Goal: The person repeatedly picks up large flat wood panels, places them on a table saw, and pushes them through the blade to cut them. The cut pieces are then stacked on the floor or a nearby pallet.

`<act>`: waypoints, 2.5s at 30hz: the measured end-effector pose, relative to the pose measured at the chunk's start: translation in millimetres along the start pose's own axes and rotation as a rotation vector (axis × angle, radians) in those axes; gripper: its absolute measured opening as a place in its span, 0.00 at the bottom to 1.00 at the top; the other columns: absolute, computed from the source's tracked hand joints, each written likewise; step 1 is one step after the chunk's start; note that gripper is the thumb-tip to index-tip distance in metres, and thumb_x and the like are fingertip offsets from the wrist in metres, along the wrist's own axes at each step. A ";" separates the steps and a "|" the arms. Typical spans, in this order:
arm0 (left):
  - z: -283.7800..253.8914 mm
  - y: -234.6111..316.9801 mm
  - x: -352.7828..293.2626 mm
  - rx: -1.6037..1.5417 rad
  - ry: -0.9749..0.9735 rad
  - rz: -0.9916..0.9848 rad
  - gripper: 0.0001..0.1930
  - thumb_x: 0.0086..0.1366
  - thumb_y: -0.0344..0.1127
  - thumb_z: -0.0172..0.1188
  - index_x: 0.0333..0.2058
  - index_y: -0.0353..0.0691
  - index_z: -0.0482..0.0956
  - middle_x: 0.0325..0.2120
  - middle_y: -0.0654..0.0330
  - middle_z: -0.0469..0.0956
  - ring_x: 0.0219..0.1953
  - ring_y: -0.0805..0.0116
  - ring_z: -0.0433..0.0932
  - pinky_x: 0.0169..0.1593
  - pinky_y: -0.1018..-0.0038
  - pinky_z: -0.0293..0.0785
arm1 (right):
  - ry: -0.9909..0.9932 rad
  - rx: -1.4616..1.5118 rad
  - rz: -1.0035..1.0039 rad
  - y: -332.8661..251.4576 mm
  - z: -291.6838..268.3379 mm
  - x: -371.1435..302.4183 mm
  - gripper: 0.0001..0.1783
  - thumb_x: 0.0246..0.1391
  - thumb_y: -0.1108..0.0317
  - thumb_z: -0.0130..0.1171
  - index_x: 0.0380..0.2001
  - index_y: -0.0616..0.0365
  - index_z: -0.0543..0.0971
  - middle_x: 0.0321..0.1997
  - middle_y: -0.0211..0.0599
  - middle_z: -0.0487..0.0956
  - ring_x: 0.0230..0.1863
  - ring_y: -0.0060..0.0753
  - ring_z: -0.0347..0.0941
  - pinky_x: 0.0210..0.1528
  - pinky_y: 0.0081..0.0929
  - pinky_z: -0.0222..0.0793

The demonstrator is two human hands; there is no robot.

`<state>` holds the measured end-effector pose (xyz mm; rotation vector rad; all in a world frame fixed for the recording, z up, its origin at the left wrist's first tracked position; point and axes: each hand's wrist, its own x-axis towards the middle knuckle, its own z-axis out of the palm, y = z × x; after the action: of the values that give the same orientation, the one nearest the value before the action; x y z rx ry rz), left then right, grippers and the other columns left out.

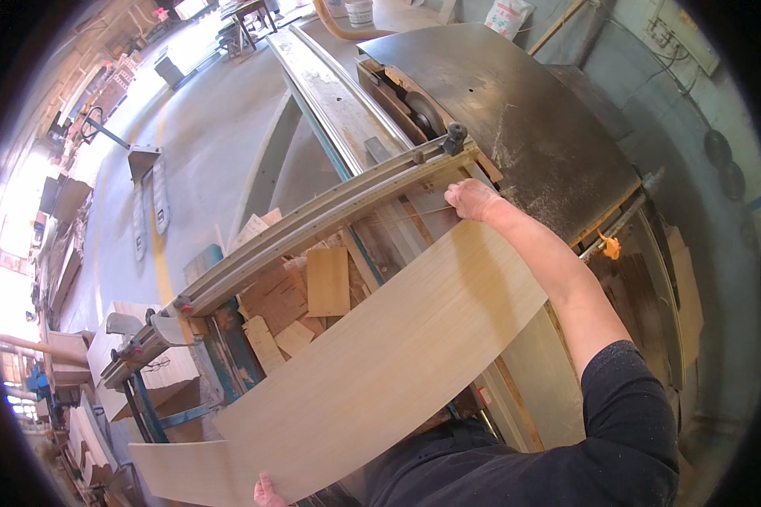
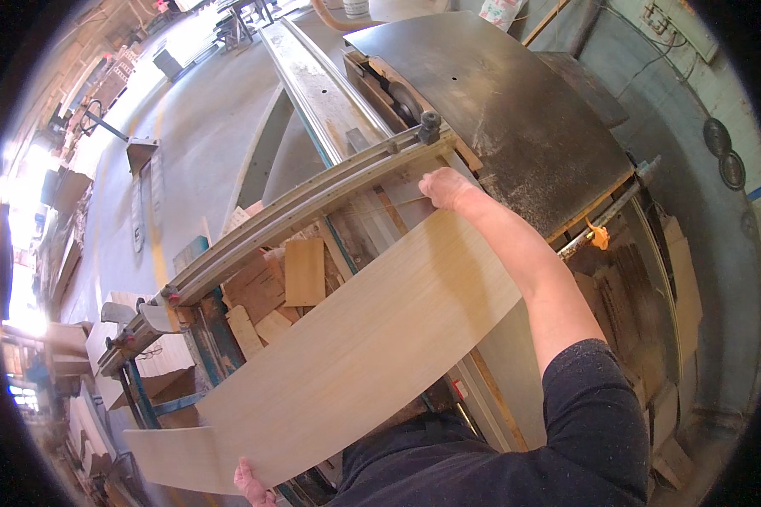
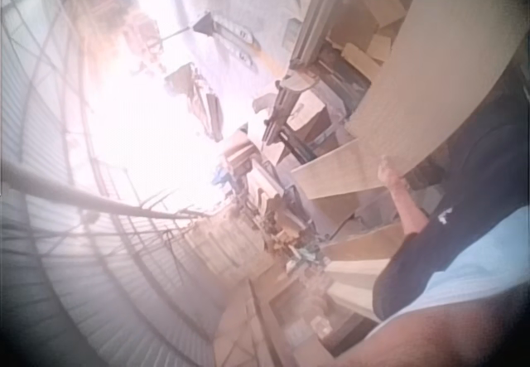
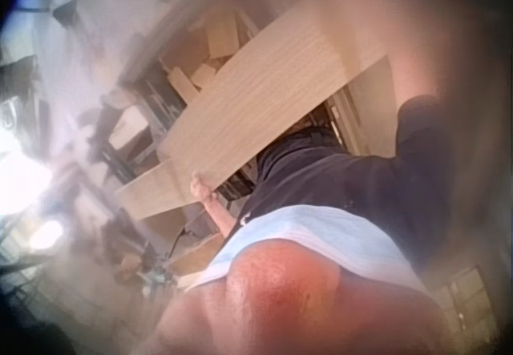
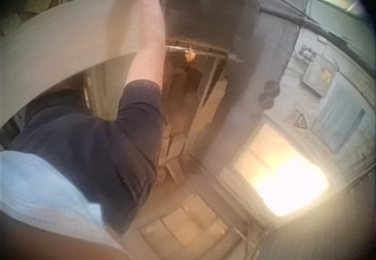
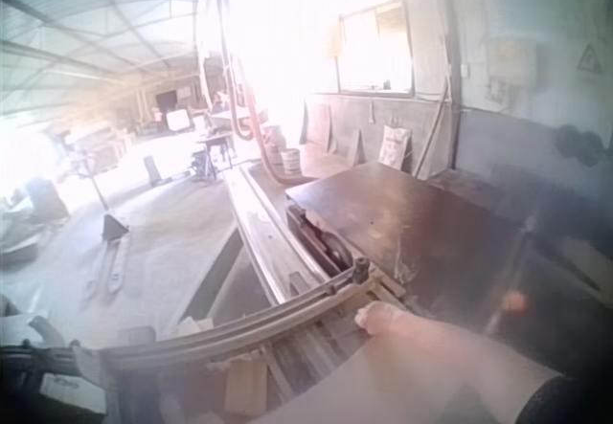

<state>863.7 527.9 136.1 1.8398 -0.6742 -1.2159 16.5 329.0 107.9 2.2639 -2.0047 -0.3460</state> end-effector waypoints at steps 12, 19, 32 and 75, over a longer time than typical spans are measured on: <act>10.2 6.4 8.8 0.025 -0.089 0.066 0.15 0.78 0.42 0.61 0.47 0.33 0.81 0.40 0.58 0.86 0.40 0.69 0.85 0.43 0.72 0.83 | 0.157 0.183 -0.282 -42.2 -196.9 -56.4 0.03 0.50 0.71 0.64 0.27 0.56 0.80 0.32 0.39 0.81 0.39 0.45 0.82 0.44 0.42 0.79; 24.5 26.7 24.0 0.011 -0.105 0.109 0.14 0.78 0.39 0.61 0.45 0.30 0.81 0.41 0.56 0.85 0.39 0.69 0.84 0.42 0.72 0.83 | 0.687 1.445 0.269 -27.9 -389.4 -7.7 0.13 0.60 0.58 0.66 0.36 0.58 0.84 0.34 0.40 0.85 0.40 0.37 0.83 0.41 0.38 0.77; 61.7 43.0 117.4 0.031 -0.193 0.053 0.16 0.76 0.45 0.65 0.38 0.36 0.85 0.34 0.59 0.88 0.31 0.70 0.85 0.35 0.72 0.82 | -0.012 0.514 0.225 -97.1 -124.5 -193.6 0.61 0.29 0.49 0.88 0.69 0.57 0.72 0.78 0.52 0.64 0.81 0.56 0.55 0.81 0.52 0.56; 159.1 64.7 225.6 0.027 0.057 0.218 0.14 0.65 0.38 0.77 0.43 0.37 0.85 0.36 0.65 0.85 0.38 0.75 0.80 0.44 0.74 0.78 | 0.345 0.711 0.573 -40.8 -15.1 -197.2 0.61 0.29 0.75 0.74 0.74 0.60 0.64 0.70 0.52 0.75 0.70 0.54 0.72 0.73 0.41 0.68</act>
<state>806.1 264.4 48.6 1.7644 -0.8390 -1.0131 38.0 528.1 134.0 1.6804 -2.6849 0.8586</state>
